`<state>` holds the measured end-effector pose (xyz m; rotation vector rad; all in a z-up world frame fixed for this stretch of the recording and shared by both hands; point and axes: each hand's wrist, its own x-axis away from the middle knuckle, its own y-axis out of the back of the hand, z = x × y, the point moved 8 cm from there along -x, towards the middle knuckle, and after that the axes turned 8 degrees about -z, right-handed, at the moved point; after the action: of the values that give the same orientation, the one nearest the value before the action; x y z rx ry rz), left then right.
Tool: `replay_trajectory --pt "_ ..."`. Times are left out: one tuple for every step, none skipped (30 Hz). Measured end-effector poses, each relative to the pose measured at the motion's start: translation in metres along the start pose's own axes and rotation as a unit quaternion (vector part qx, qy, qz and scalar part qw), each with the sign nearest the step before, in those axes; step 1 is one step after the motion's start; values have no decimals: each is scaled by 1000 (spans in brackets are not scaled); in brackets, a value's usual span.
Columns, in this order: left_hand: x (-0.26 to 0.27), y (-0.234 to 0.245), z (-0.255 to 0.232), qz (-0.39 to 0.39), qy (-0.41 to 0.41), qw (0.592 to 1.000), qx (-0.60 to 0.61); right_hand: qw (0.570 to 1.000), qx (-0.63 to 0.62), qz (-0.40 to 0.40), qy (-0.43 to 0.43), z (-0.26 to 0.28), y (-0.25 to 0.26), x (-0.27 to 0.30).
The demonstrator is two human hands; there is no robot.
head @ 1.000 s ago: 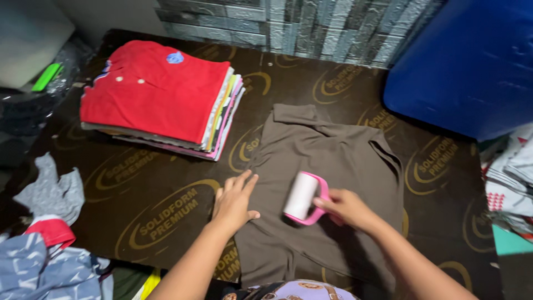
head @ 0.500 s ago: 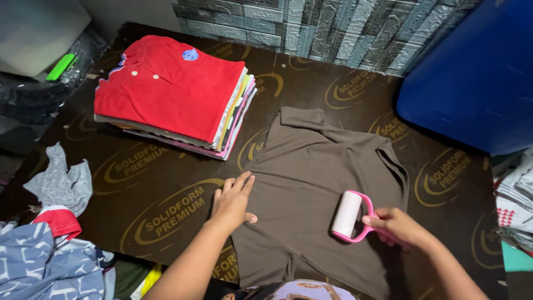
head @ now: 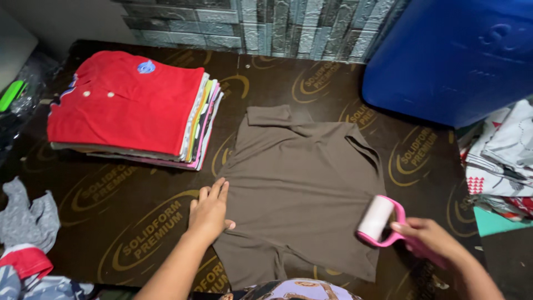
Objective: The person uses a lint roller to remove debris from several shirts, turning them over to clean both sides before placing them on a stack.
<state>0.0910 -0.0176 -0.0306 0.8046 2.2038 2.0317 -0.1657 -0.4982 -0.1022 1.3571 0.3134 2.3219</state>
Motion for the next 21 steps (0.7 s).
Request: replay_trajectory --pt "-2 0 -5 3 0 1000 -23 1000 -3 -18 11 -2 9 -1" --pt "-4 0 -12 7 0 999 -46 999 -6 -36 20 -2 17 1" --pt "-8 4 -25 -7 -29 999 -30 998 -9 -54 30 0 22 5" --pt "-11 6 -42 -20 -58 998 -15 996 -71 -33 42 7 14 9" --pt "-15 8 -61 -32 -87 996 1 989 -133 -11 55 19 -1 11" --pt "-18 13 -83 -51 -125 991 24 978 -195 10 69 35 -18 14" --pt "-21 17 -106 -70 -161 983 48 975 -212 15 61 46 -35 18" --pt "-25 16 -127 -58 -189 979 51 972 -228 20 55 58 -54 20" --pt "-29 15 -146 -47 -217 974 55 973 -222 21 57 69 -73 22" --pt "-33 12 -158 -31 -219 974 38 974 -215 24 59 81 -91 21" --pt "-38 10 -169 -15 -221 975 22 972 -225 32 64 90 -109 22" --pt "-43 7 -174 1 -222 975 6 969 -234 40 70 96 -124 22" --pt "-46 4 -173 23 -214 977 2 970 -226 22 80 103 -130 18" --pt "-48 0 -171 45 -204 978 -2 972 -219 5 89 109 -134 11" --pt "-50 -5 -168 67 -194 979 -5 973 -211 -12 99 115 -135 4" --pt "-51 -5 -167 64 -198 978 -7 972 -210 -27 97 121 -131 -6" --pt "-51 -7 -166 61 -201 978 -10 972 -210 -42 95 130 -122 -20" --pt "-50 -8 -164 60 -204 977 -12 972 -210 -56 90 138 -113 -34" --pt "-50 -11 -162 65 -204 977 -16 970 -211 -60 104 148 -106 -47" --pt "-52 -12 -163 67 -204 977 -20 968 -211 -65 121 161 -96 -62" --pt "-53 -13 -164 68 -204 976 -23 965 -212 -83 128 174 -85 -78"
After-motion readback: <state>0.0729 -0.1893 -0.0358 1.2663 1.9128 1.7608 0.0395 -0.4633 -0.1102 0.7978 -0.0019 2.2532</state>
